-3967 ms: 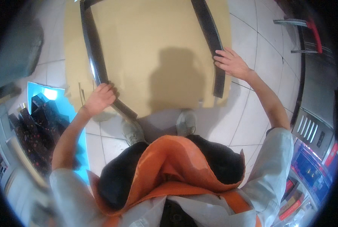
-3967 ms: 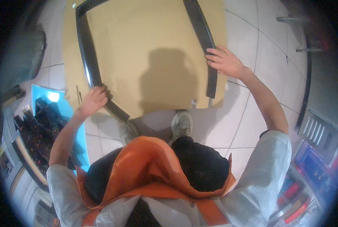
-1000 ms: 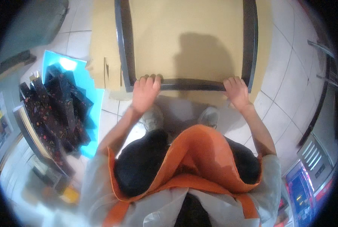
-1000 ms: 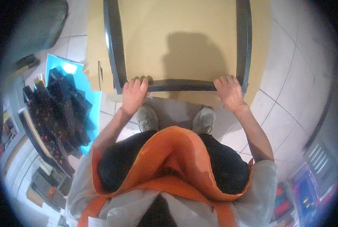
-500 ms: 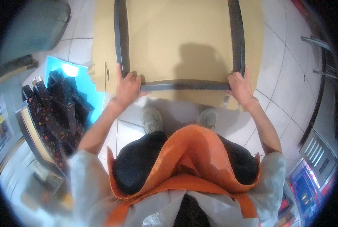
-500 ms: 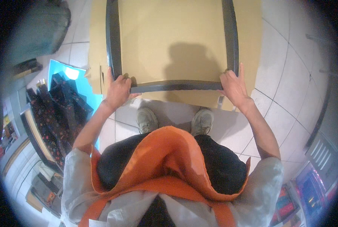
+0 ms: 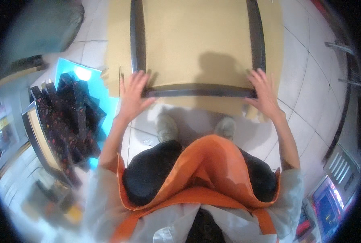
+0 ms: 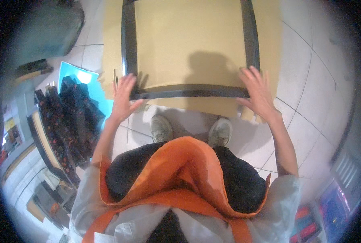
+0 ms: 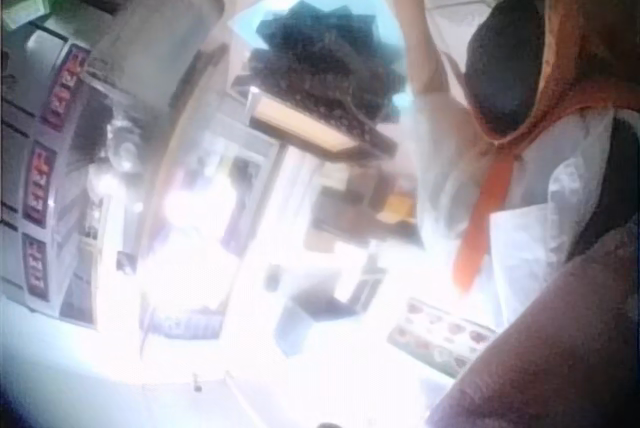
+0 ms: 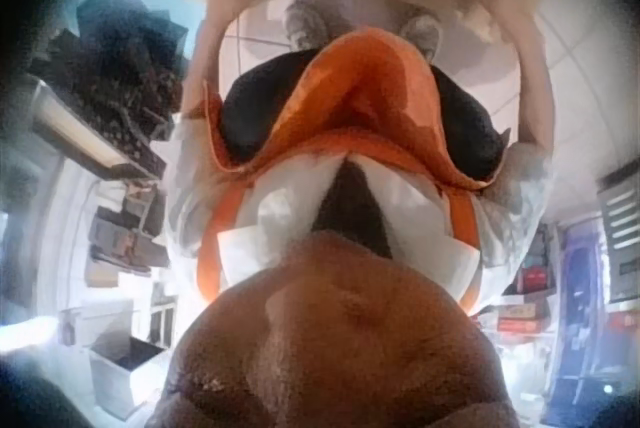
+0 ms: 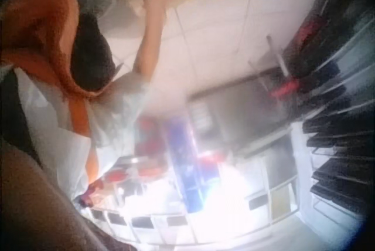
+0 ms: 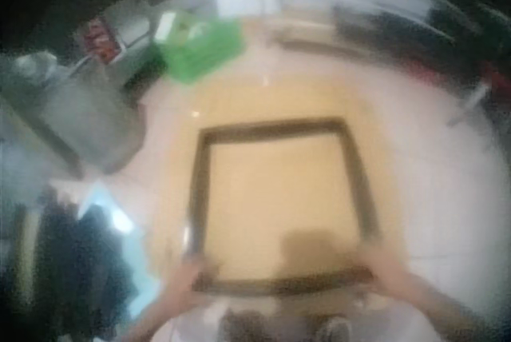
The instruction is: The person assembles rectangular frames by placing black strips along the edges of flat beige boards. They repeatedly pick up boards, align the strips, and stack the completed frames on a nearby pile.
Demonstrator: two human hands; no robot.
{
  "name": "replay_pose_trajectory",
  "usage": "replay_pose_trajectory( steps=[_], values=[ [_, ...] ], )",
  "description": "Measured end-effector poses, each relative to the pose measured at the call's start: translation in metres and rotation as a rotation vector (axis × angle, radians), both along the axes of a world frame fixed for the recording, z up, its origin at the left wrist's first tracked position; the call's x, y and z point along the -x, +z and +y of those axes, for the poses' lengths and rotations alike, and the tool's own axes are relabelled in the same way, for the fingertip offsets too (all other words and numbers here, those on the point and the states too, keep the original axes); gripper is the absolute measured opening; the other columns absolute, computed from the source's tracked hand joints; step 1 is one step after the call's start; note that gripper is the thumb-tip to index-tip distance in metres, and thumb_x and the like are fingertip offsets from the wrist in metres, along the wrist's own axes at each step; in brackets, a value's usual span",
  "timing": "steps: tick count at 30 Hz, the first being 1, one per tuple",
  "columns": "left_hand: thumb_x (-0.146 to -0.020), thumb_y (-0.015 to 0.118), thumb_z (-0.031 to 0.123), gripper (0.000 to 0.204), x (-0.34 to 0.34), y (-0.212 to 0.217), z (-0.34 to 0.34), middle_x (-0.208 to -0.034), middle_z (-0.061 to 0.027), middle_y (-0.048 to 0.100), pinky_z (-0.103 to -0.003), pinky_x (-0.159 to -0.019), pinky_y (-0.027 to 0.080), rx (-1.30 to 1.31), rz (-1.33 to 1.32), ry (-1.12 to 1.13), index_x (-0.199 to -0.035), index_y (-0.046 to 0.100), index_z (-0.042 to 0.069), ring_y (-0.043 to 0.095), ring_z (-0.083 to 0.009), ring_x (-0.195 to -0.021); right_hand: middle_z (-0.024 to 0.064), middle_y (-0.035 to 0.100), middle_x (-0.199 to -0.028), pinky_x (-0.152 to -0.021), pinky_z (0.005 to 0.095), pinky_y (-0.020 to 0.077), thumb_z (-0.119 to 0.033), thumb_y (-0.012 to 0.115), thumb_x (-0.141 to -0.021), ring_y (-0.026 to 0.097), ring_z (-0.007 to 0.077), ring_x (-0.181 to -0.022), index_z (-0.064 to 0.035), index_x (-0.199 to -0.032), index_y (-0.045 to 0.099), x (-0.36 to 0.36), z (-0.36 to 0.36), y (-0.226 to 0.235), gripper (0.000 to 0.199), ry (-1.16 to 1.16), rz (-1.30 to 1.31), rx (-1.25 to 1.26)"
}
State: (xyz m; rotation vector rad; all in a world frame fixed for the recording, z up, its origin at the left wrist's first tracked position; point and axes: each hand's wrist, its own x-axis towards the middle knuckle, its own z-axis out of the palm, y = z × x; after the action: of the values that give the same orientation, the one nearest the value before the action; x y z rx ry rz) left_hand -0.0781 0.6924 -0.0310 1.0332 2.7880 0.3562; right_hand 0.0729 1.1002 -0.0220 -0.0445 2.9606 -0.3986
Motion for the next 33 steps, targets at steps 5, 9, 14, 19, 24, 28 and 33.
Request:
replay_pose_trajectory(
  steps=[5,9,14,19,24,28,33],
  values=[
    [-0.086,0.055,0.031,0.051,-0.021,-0.020,-0.019,-0.123,-0.0179,0.044,-0.035,-0.097,0.035,-0.583,-0.622,0.881,-0.123,0.042,-0.003,0.045,-0.0251,-0.115,0.0128,0.045,-0.124,-0.102,0.0350,0.0283,-0.032,0.059,-0.084,0.041,0.0218,-0.115,-0.0039,-0.127,0.041,-0.018,0.020,-0.040,0.054,-0.776,0.092,0.732],
    [-0.087,0.056,0.029,0.046,-0.046,-0.019,0.010,-0.101,-0.0107,0.050,-0.032,-0.080,0.043,-0.696,-0.625,0.852,-0.120,0.043,-0.001,0.051,-0.0182,-0.090,0.0102,0.048,-0.118,-0.091,0.0316,0.0361,-0.024,0.057,-0.086,0.046,0.0186,-0.104,-0.0045,-0.130,0.036,-0.001,0.017,-0.032,0.052,-0.955,-0.181,1.012],
    [-0.084,0.060,0.028,0.052,-0.055,-0.004,-0.008,-0.097,-0.0073,0.049,-0.028,-0.070,0.045,-1.210,-0.841,1.058,-0.125,0.036,0.007,0.051,-0.0136,-0.081,0.0109,0.044,-0.123,-0.094,0.0319,0.0349,-0.013,0.056,-0.082,0.045,0.0203,-0.110,-0.0036,-0.136,0.027,-0.010,0.000,-0.010,0.063,-1.011,-0.129,1.211],
    [-0.082,0.062,0.028,0.064,-0.048,0.045,0.015,-0.112,-0.0057,0.045,-0.034,-0.077,0.044,-1.631,-0.610,1.301,-0.133,0.025,0.013,0.049,-0.0168,-0.096,0.0066,0.047,-0.119,-0.087,0.0330,0.0402,-0.005,0.054,-0.082,0.048,0.0184,-0.102,-0.0075,-0.134,0.031,-0.015,-0.023,-0.014,0.057,-0.973,0.141,1.454],
    [-0.086,0.056,0.029,0.042,-0.069,0.100,0.007,-0.116,-0.0065,0.050,-0.037,-0.091,0.042,-2.042,-0.653,0.986,-0.120,0.042,0.010,0.050,-0.0203,-0.107,0.0104,0.036,-0.132,-0.098,0.0349,0.0322,-0.004,0.051,-0.084,0.039,0.0209,-0.117,-0.0071,-0.141,0.015,0.060,-0.094,0.063,0.067,-0.637,0.087,1.511],
    [-0.085,0.056,0.033,0.037,-0.063,0.122,-0.023,-0.112,-0.0052,0.054,-0.036,-0.093,0.040,-2.240,-0.377,1.033,-0.111,0.048,0.008,0.051,-0.0195,-0.106,0.0159,0.025,-0.140,-0.102,0.0395,0.0273,-0.025,0.057,-0.083,0.033,0.0285,-0.125,-0.0054,-0.141,0.012,0.139,-0.159,0.112,0.077,0.046,0.070,1.293],
    [-0.080,0.064,0.034,0.044,-0.053,0.196,-0.129,-0.104,-0.0100,0.055,-0.038,-0.082,0.046,-2.396,0.101,1.052,-0.110,0.049,0.005,0.054,-0.0234,-0.095,0.0165,0.023,-0.142,-0.095,0.0409,0.0344,-0.040,0.054,-0.086,0.037,0.0294,-0.122,-0.0048,-0.140,0.016,0.163,-0.205,0.166,0.075,0.386,-0.011,1.454]
  ],
)
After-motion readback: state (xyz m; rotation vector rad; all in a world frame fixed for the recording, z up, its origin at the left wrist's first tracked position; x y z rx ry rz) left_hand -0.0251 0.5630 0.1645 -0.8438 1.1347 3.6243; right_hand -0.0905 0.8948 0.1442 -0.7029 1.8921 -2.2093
